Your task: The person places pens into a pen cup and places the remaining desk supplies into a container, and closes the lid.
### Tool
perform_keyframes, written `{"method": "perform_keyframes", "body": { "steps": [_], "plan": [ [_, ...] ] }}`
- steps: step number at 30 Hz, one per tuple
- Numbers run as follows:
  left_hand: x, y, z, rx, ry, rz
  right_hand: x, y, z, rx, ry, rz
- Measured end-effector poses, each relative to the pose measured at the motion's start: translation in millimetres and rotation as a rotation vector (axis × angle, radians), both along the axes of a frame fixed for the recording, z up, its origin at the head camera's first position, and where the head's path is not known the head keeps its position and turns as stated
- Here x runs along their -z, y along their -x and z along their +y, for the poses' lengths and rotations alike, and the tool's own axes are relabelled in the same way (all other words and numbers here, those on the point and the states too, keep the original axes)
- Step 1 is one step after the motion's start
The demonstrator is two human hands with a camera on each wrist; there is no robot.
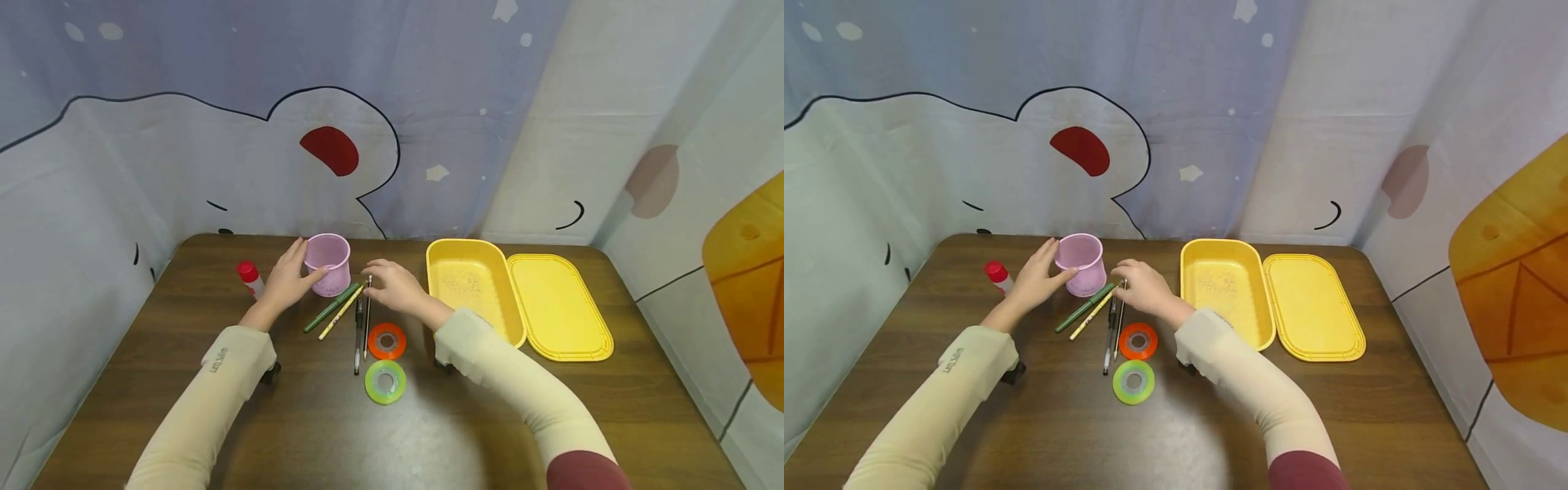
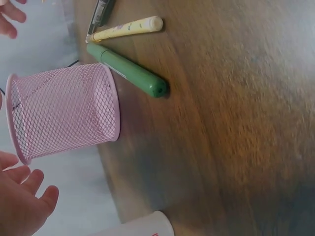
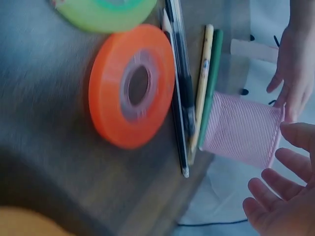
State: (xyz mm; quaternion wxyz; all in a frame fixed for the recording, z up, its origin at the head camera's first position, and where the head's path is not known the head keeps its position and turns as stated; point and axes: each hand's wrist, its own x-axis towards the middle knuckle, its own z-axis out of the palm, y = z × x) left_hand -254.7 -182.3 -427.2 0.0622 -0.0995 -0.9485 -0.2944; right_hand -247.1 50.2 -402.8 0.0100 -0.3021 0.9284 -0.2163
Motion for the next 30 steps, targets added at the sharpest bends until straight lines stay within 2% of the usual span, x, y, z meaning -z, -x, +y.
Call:
{"method": "perform_keyframes", "body": {
  "steps": [9,15,22,30],
  "plan": [
    [4.0,3.7,-0.4,-0.008,-0.075,-0.051,21.2,-2.5,-21,0.020,0.064,-0.065],
    [4.3,5.3,-1.2,-0.038,-0.145,-0.111,36.3,1.6,-31,0.075,0.106,-0.105],
    [4.9,5.0,0.0,-0.059,-0.160,-0.140,50.5,6.1,-38,0.148,0.097,-0.122],
    [3.0,5.3,0.8,-0.054,-0.168,-0.153,60.1,13.8,-42,0.154,0.041,-0.095]
  ]
}}
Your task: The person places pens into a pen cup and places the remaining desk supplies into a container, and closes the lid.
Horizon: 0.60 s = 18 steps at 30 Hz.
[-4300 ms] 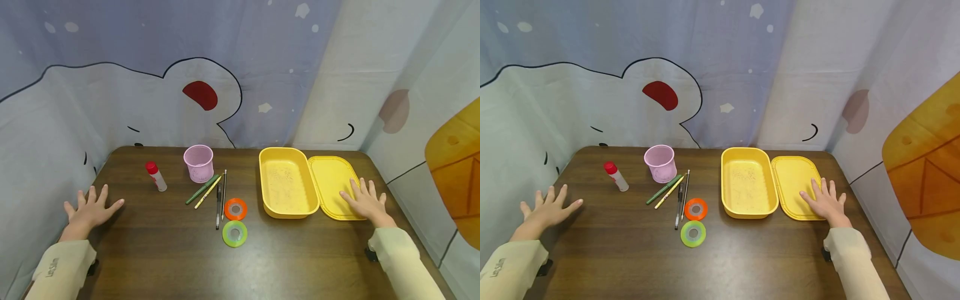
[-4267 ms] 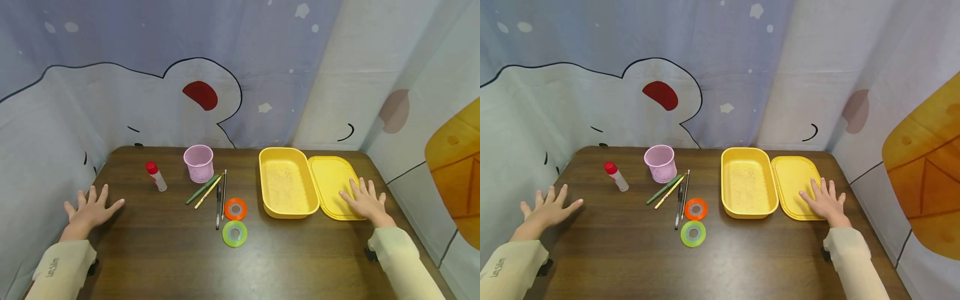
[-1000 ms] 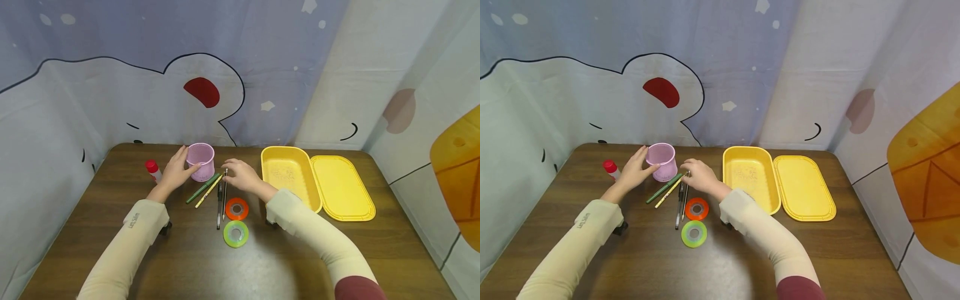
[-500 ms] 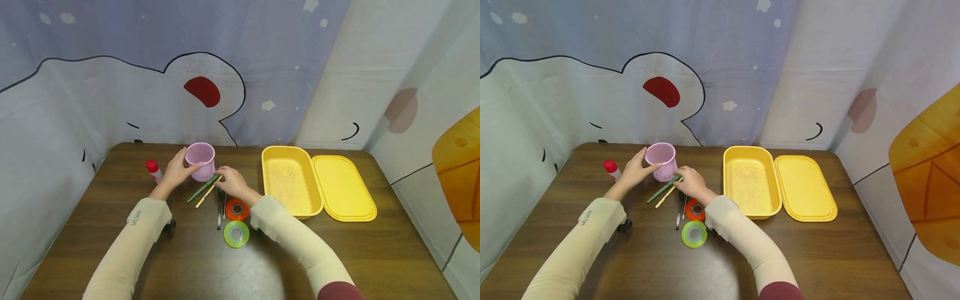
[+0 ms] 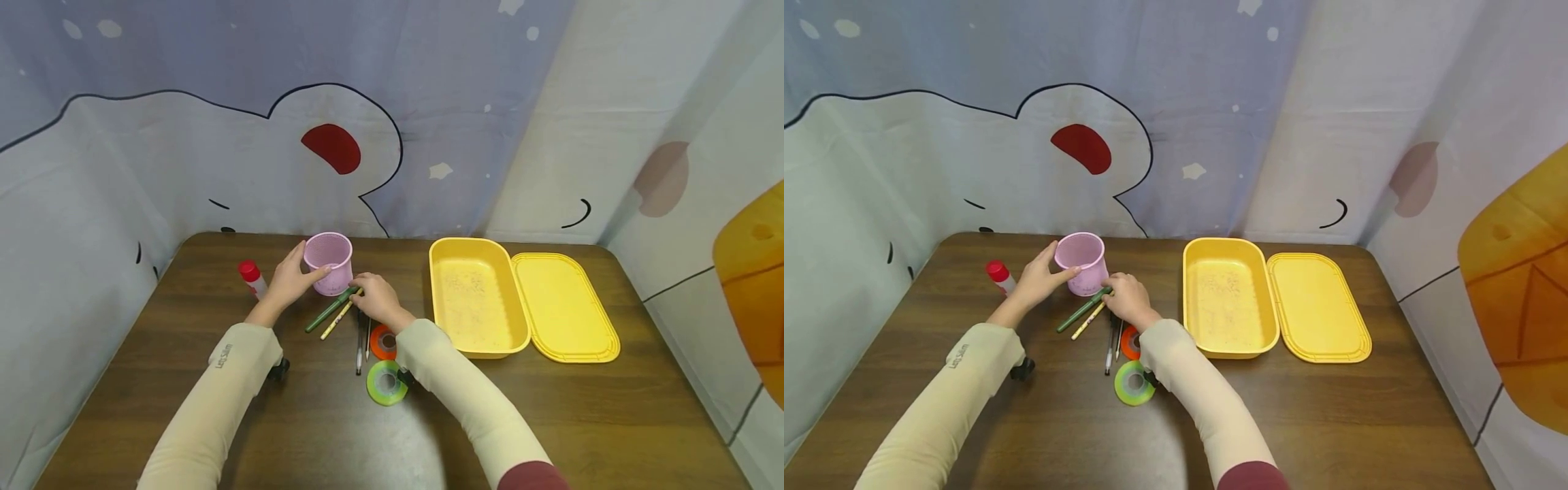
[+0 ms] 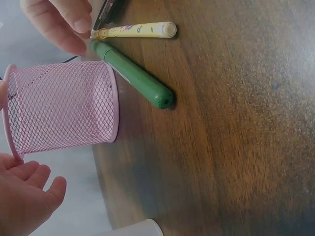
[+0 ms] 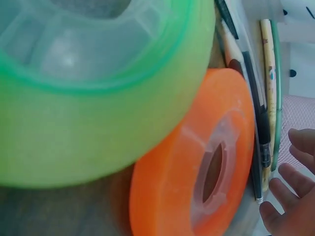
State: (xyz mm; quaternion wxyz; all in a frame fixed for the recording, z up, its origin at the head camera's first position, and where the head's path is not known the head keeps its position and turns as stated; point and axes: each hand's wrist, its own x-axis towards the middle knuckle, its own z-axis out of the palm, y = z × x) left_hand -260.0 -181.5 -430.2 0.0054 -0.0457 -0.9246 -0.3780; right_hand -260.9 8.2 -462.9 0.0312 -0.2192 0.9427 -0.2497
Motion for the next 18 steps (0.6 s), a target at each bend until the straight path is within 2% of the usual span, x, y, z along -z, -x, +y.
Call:
{"method": "perform_keyframes", "body": {
  "steps": [6,18],
  "plan": [
    [0.0,0.2,-0.3,0.010,0.009,0.003,7.2,6.2,-0.8,-0.017,-0.075,0.061],
    [-1.6,-0.3,0.2,0.012,0.001,0.000,10.4,10.1,-1.5,-0.035,-0.184,0.126]
  ]
}}
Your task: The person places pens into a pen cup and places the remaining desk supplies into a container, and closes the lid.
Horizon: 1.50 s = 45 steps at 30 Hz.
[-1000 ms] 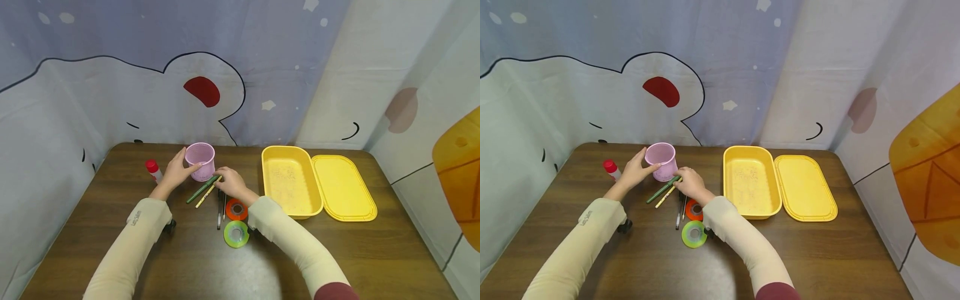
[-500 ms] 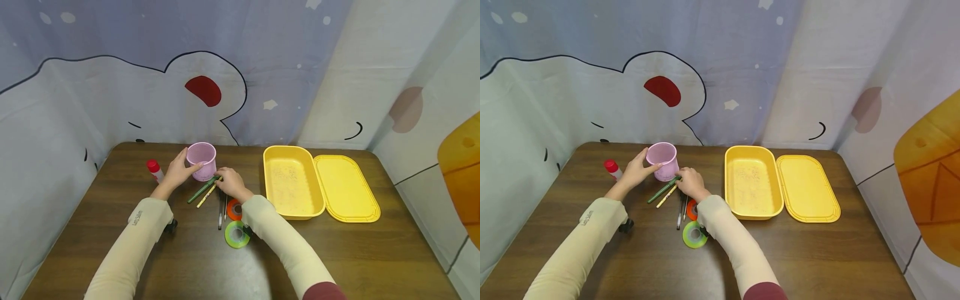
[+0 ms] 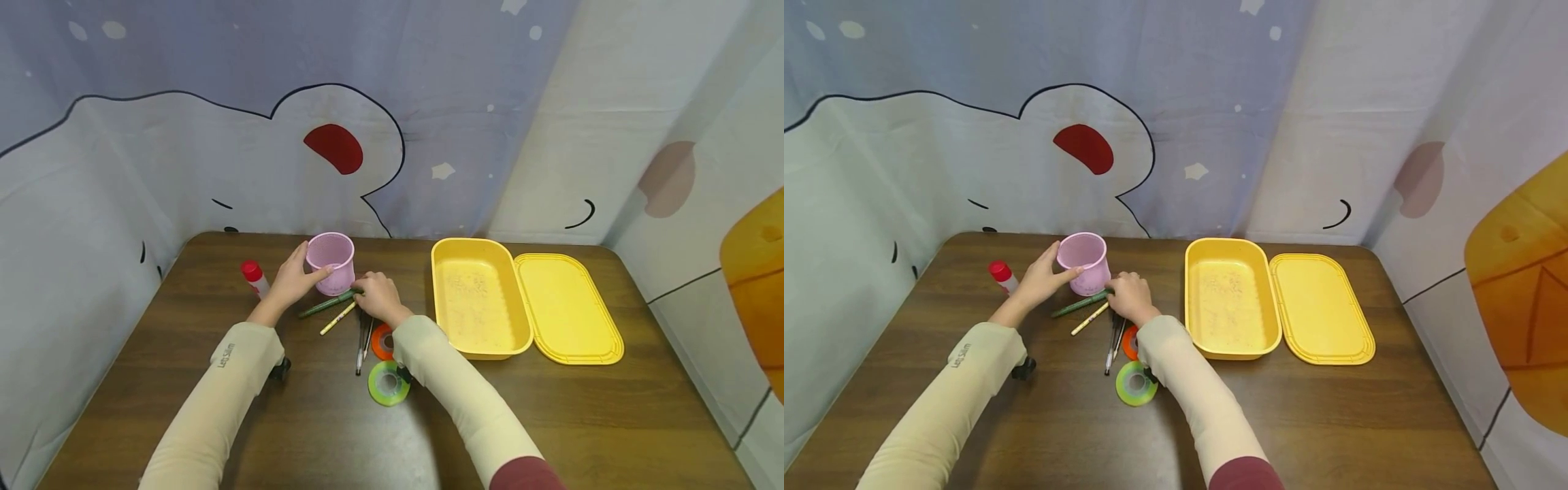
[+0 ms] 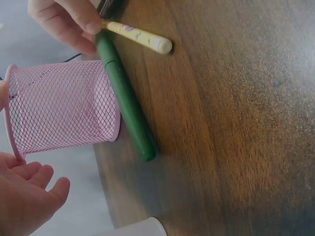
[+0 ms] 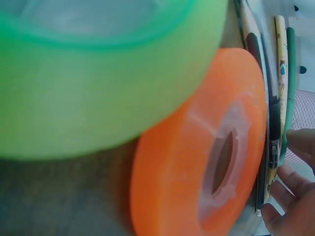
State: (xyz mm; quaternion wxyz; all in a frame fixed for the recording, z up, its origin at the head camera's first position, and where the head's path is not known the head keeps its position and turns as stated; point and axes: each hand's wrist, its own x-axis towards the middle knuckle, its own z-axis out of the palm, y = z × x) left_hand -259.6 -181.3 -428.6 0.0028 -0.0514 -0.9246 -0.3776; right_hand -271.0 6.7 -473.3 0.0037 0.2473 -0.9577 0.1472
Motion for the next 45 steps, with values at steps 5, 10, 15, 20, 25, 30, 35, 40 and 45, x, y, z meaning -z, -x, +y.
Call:
{"method": "perform_keyframes", "body": {
  "steps": [5,10,15,20,25,30,35,40,45],
  "plan": [
    [0.5,0.8,0.3,0.000,-0.003,-0.001,2.0,-2.0,1,0.018,-0.015,-0.010],
    [0.3,1.2,0.3,0.003,-0.003,-0.008,2.2,-3.4,-1,0.052,-0.020,-0.029],
    [1.3,1.8,-0.5,0.000,-0.005,-0.015,0.8,-6.7,-3,0.062,-0.029,-0.040],
    [1.6,1.3,-0.4,-0.001,-0.004,-0.029,1.4,-10.7,-2,0.053,-0.025,-0.033],
    [1.0,1.6,0.2,0.001,-0.008,-0.040,3.6,-11.9,-1,0.027,0.002,-0.002],
    [1.7,2.2,-0.8,0.002,-0.015,-0.035,4.3,-12.8,0,-0.003,0.032,0.035],
    [4.4,2.4,-2.6,0.005,-0.020,-0.031,-0.5,-16.4,1,-0.033,0.073,0.079],
    [4.4,1.8,-2.7,0.005,-0.019,-0.030,-9.6,-23.5,4,-0.074,0.075,0.110],
    [4.3,3.5,-2.5,0.005,-0.003,-0.032,-19.7,-28.7,11,-0.102,0.066,0.085]
  ]
}}
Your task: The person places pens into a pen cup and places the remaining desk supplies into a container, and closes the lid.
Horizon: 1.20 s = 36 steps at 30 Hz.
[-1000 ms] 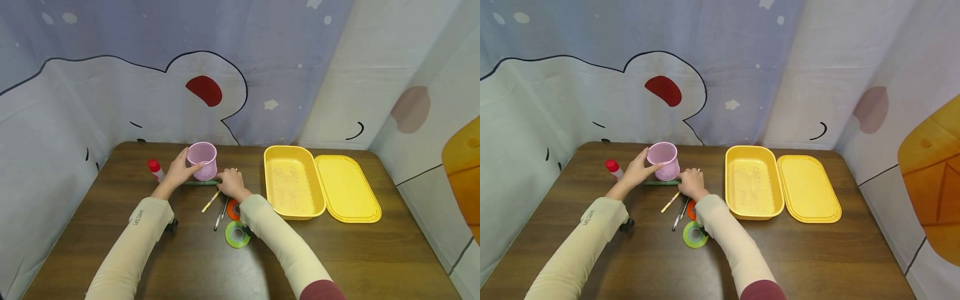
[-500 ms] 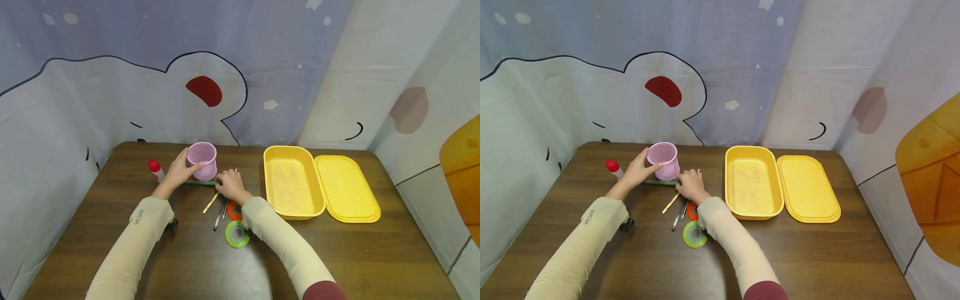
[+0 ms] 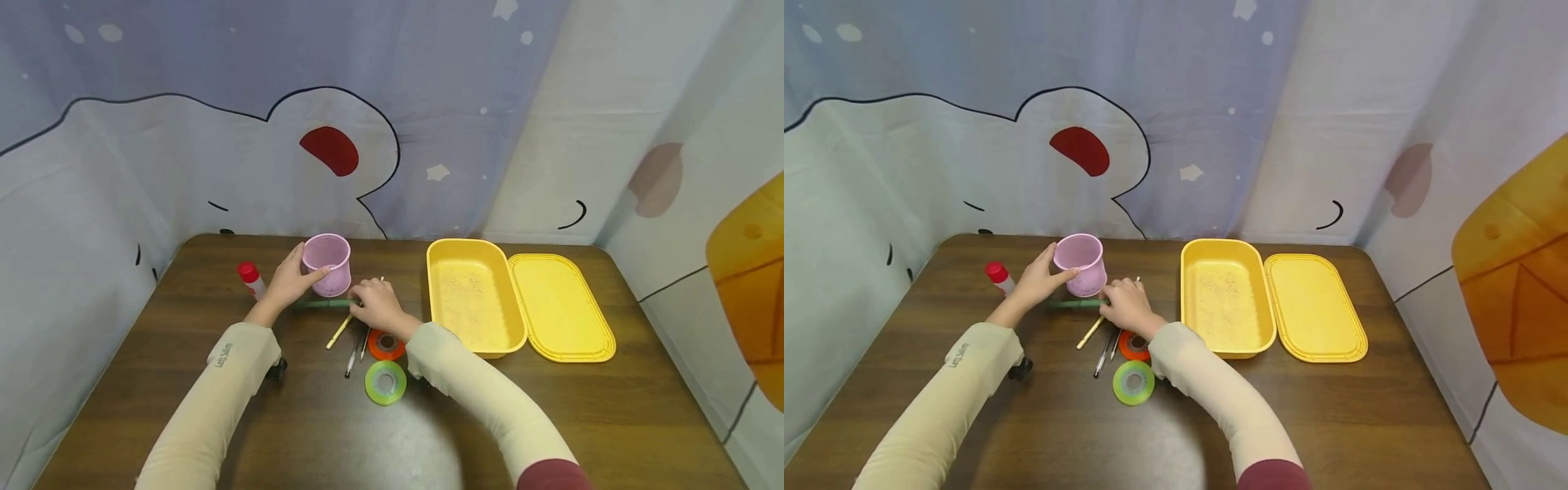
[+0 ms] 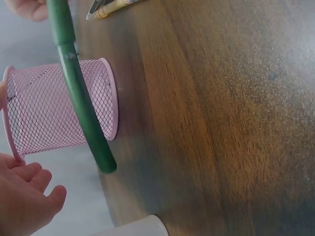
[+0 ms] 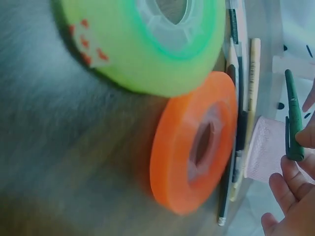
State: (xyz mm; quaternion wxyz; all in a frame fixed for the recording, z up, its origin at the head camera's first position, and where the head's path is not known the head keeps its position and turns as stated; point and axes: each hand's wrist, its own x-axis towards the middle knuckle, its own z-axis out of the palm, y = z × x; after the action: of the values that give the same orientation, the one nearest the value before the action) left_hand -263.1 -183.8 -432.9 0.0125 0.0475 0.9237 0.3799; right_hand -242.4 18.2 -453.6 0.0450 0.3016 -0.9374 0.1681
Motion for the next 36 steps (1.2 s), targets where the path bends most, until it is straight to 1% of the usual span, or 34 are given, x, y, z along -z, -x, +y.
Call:
{"method": "perform_keyframes", "body": {
  "steps": [6,10,14,18,21,26,29,36],
  "plan": [
    [-0.1,1.5,-0.6,0.003,0.014,0.012,-16.9,-3.7,12,-0.054,-0.014,-0.034],
    [-0.5,2.0,-0.6,0.006,0.015,0.025,-31.8,-5.3,22,-0.107,-0.004,-0.022],
    [-0.8,1.5,-0.9,0.011,0.012,0.027,-47.0,-4.4,32,-0.153,0.034,0.017],
    [-0.6,1.2,-1.4,0.019,0.009,0.034,-60.6,-1.5,41,-0.177,0.061,0.021],
    [-0.5,0.8,-1.2,0.022,0.012,0.046,-70.1,0.8,47,-0.177,0.069,0.016],
    [-0.7,0.2,-0.3,0.017,0.019,0.049,-85.3,4.1,56,-0.182,0.092,0.045],
    [-1.2,-0.3,-0.3,0.012,0.029,0.045,-93.0,6.7,60,-0.169,0.110,0.059],
    [-1.6,-1.1,-0.1,0.021,0.022,0.027,-105.0,16.7,63,-0.076,0.168,0.059]
  ]
}}
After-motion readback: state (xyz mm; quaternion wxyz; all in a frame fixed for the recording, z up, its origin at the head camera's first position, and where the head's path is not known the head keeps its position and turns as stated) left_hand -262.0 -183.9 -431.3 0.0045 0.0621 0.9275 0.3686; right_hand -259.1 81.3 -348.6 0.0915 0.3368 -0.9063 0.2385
